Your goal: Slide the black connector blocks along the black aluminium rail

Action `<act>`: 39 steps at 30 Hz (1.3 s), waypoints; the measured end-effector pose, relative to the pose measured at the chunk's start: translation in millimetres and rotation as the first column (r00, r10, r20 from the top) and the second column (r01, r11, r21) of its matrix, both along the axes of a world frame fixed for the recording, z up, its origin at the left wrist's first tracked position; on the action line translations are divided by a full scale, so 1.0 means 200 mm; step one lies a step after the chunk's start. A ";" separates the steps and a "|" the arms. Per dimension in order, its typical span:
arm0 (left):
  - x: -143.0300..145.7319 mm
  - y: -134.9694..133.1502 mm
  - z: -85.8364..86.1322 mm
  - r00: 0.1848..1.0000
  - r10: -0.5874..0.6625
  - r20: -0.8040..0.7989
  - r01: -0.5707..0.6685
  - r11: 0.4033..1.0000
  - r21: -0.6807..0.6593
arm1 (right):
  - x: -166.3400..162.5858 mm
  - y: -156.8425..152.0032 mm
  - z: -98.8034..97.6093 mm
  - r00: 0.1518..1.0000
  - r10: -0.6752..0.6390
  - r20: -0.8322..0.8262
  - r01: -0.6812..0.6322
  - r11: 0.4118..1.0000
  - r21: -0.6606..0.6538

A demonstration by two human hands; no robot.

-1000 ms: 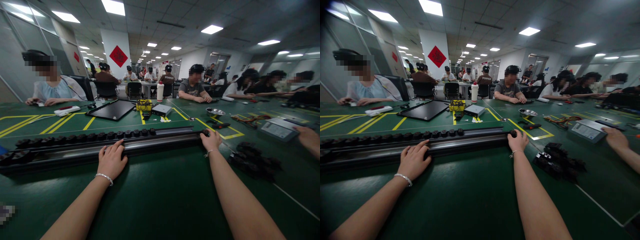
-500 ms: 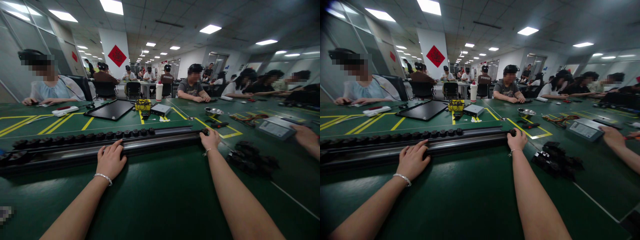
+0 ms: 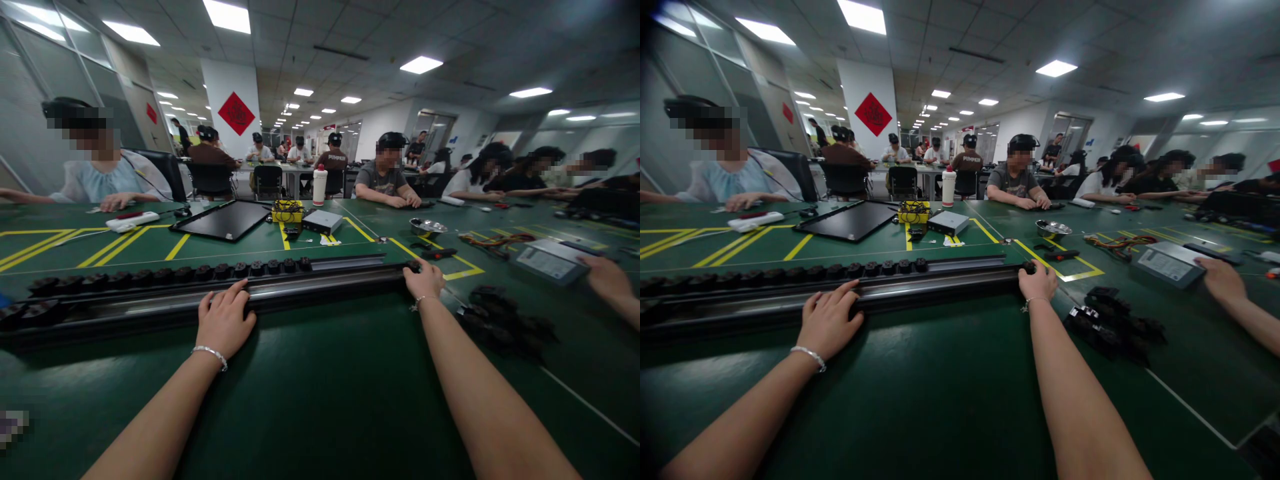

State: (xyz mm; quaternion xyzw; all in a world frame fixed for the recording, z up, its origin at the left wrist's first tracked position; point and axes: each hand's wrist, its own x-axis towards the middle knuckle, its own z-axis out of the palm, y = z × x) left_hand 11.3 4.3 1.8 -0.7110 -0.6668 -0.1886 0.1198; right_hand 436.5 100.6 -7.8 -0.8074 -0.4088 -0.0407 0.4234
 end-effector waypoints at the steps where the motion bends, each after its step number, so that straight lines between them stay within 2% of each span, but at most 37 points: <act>1: 0.00 0.00 0.00 1.000 0.001 0.001 -0.001 1.000 0.000 | 0.01 0.00 0.00 1.000 0.004 0.008 -0.004 1.000 -0.010; 6: 0.00 0.00 0.00 1.000 0.000 -0.005 0.000 1.000 -0.002 | 0.01 0.00 0.01 1.000 -0.004 0.000 0.004 0.999 -0.037; 16: 0.01 -0.01 0.01 1.000 0.007 0.004 -0.007 1.000 -0.013 | 0.01 0.00 0.01 1.000 0.005 0.023 -0.005 1.000 0.004; 31: 0.00 -0.01 -0.01 0.999 -0.001 -0.032 0.002 0.999 0.033 | 0.04 -0.01 0.05 0.988 -0.084 -0.130 0.082 0.996 -0.024; 39: 0.00 0.00 -0.01 0.999 -0.008 -0.032 0.009 1.000 0.027 | 0.07 0.01 0.03 0.994 -0.078 -0.078 0.080 0.997 0.014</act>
